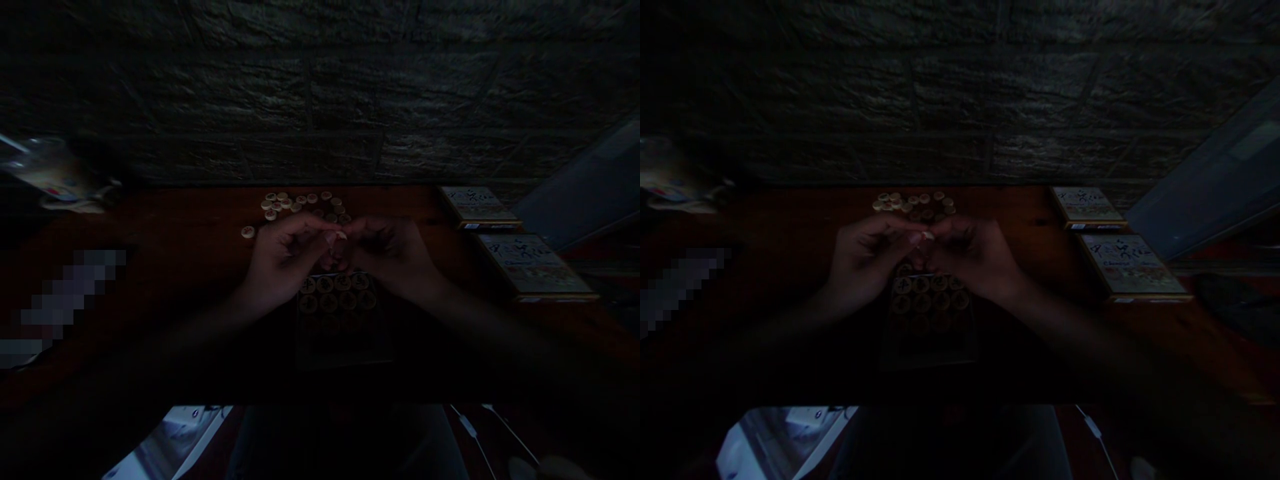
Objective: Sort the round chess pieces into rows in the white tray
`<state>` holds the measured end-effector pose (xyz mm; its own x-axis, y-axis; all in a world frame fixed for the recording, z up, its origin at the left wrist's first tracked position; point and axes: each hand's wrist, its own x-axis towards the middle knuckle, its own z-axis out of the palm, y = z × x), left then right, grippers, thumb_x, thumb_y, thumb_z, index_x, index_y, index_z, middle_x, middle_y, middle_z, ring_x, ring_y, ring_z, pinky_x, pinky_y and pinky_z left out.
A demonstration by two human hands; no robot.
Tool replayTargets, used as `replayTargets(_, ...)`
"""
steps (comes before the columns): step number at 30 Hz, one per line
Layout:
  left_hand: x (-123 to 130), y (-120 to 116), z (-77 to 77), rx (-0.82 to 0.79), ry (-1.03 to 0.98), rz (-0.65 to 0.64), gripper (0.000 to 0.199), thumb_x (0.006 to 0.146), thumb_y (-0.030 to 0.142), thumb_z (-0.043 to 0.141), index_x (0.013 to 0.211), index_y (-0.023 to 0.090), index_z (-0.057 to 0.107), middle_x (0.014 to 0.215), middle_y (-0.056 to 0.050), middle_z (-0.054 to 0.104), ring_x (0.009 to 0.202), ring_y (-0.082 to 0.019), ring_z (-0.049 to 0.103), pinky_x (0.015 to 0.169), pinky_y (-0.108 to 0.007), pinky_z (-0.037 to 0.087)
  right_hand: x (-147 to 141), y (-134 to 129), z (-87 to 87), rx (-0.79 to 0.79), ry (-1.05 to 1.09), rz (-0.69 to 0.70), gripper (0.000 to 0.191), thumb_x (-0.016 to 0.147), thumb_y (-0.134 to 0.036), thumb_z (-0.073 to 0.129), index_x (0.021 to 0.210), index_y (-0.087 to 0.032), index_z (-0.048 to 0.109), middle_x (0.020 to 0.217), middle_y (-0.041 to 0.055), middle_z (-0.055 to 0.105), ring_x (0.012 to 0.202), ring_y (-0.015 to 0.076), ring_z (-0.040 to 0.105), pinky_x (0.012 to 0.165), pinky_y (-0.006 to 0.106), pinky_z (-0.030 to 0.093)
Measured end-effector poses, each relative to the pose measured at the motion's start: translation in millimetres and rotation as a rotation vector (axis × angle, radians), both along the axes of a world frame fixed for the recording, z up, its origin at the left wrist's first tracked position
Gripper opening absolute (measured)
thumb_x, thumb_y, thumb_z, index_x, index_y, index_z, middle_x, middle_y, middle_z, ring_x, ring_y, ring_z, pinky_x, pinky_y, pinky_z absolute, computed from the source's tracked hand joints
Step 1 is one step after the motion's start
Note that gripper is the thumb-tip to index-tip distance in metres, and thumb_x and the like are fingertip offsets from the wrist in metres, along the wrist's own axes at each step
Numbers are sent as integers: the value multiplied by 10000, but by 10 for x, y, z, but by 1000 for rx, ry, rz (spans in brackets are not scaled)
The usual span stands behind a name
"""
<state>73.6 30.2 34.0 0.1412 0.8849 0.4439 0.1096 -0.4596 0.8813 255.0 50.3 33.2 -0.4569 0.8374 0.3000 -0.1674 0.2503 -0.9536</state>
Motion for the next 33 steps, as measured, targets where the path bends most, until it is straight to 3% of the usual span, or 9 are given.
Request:
replayTargets(7, -3, -18, 7, 54, 108, 43, 155, 932, 321, 683, 917, 187, 759, 671, -4, 744, 559, -132, 687, 534, -225, 538, -9, -15, -40, 20, -40, -71, 316, 707, -385, 889, 850, -162, 715, 781, 33, 753, 687, 154, 692, 658, 282, 556)
replayTargets(14, -11, -62, 23, 96, 122, -24, 150, 912, 240, 693, 1040, 190, 754, 740, -4, 773, 596, -135, 718, 565, -223, 574, -5, -18, 27, -46, -72, -93, 359, 747, -483, 840, 760, -166, 671, 616, -18, 669, 480, 94, 575, 445, 208, 453)
replayTargets(23, 22, -46, 5, 61, 70, 6, 128, 868, 245, 760, 978, 192, 723, 815, -18, 792, 669, -161, 751, 620, -255, 612, -13, -25, 72, -59, -53, -66, 423, 821, -570, 747, 727, -168, 659, 625, -13, 665, 502, 98, 604, 447, 192, 474)
replayTargets(29, 8, -34, 33, -7, 11, 37, 104, 888, 283, 738, 925, 186, 738, 700, -2, 756, 581, -144, 715, 560, -247, 589, -6, -28, 59, -57, -74, -54, 352, 835, -511, 756, 820, -162, 714, 729, 13, 716, 538, 100, 624, 478, 205, 495)
replayTargets(33, 9, -25, 25, -23, -26, 47, 78, 896, 261, 730, 919, 186, 739, 699, 2, 759, 567, -137, 713, 553, -243, 591, 0, -20, 24, -34, -52, -37, 323, 762, -431, 841, 909, -164, 731, 755, 8, 725, 553, 106, 626, 505, 222, 513)
